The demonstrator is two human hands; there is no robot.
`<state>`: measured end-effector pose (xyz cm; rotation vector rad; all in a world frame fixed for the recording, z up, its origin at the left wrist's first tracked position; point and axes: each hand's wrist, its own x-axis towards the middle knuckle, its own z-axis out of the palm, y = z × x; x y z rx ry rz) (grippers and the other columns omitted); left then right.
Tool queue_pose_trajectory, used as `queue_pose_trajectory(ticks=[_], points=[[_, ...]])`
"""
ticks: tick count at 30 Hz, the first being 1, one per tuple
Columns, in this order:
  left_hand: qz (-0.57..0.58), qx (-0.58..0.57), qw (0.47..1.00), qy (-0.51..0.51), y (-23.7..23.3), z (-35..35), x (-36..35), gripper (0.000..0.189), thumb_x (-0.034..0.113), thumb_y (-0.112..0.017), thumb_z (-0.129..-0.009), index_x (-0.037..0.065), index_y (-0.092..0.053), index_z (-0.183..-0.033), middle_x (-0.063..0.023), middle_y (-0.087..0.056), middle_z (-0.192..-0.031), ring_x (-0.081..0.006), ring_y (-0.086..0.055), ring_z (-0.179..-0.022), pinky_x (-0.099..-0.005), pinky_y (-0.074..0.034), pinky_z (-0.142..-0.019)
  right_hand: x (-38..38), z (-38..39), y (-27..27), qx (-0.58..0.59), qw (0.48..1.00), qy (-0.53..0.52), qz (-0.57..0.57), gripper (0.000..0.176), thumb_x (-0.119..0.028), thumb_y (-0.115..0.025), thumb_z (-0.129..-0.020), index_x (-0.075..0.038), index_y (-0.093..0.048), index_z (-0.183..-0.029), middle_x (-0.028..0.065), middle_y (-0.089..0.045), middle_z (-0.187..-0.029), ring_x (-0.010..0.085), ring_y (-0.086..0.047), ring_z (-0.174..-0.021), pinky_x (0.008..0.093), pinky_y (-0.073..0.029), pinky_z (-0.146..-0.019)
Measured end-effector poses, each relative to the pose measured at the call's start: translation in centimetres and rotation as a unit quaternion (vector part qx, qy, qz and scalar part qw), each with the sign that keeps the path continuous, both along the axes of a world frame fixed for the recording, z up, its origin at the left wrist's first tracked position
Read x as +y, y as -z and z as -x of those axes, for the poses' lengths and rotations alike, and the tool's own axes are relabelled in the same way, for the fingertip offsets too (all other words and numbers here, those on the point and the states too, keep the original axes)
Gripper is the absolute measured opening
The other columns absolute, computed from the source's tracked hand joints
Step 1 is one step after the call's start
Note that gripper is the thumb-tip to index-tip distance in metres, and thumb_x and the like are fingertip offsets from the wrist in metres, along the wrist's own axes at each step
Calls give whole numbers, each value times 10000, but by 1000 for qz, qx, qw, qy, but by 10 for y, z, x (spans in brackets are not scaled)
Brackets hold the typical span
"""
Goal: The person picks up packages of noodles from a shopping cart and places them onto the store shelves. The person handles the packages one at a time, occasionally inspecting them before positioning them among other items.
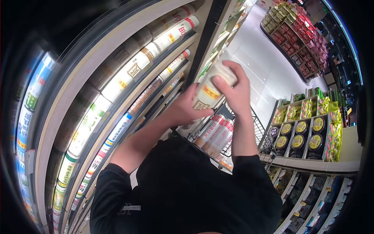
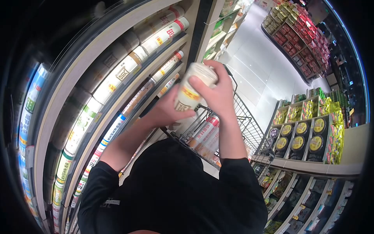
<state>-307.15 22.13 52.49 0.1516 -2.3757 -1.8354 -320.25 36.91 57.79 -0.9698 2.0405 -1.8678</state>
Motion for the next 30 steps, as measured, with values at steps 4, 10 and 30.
queue_pose_trajectory(ticks=[4, 10, 30], points=[[-191, 46, 977, -81, 1, -18, -12, 681, 217, -824, -853, 50, -467, -1409, -112, -641, -1227, -222, -654, -1126, -377, -524, -962, -27, -5, 5, -131, 977, -142, 90, 650, -364, -694, -995, -14, -422, -1471, 101, -635, -1220, 188, -597, -1148, 349, -454, -1048], [-454, 58, 881, -119, 15, -29, -27, 590, 350, -672, -1011, -9, -458, -1428, -174, -614, -1359, -302, -621, -1265, -469, -543, -1044, -5, -28, 56, -249, 943, -220, -16, 640, -386, -607, -1049, -56, -351, -1534, 85, -548, -1349, 191, -548, -1217, 363, -423, -1074], [-415, 102, 900, -80, 8, -74, -68, 510, 28, -676, -946, 4, -487, -1419, -131, -616, -1359, -244, -614, -1254, -427, -475, -1126, 22, -16, 87, -333, 902, -256, 95, 718, -183, -851, -810, -51, -469, -1404, 66, -653, -1118, 164, -656, -941, 316, -566, -736]])
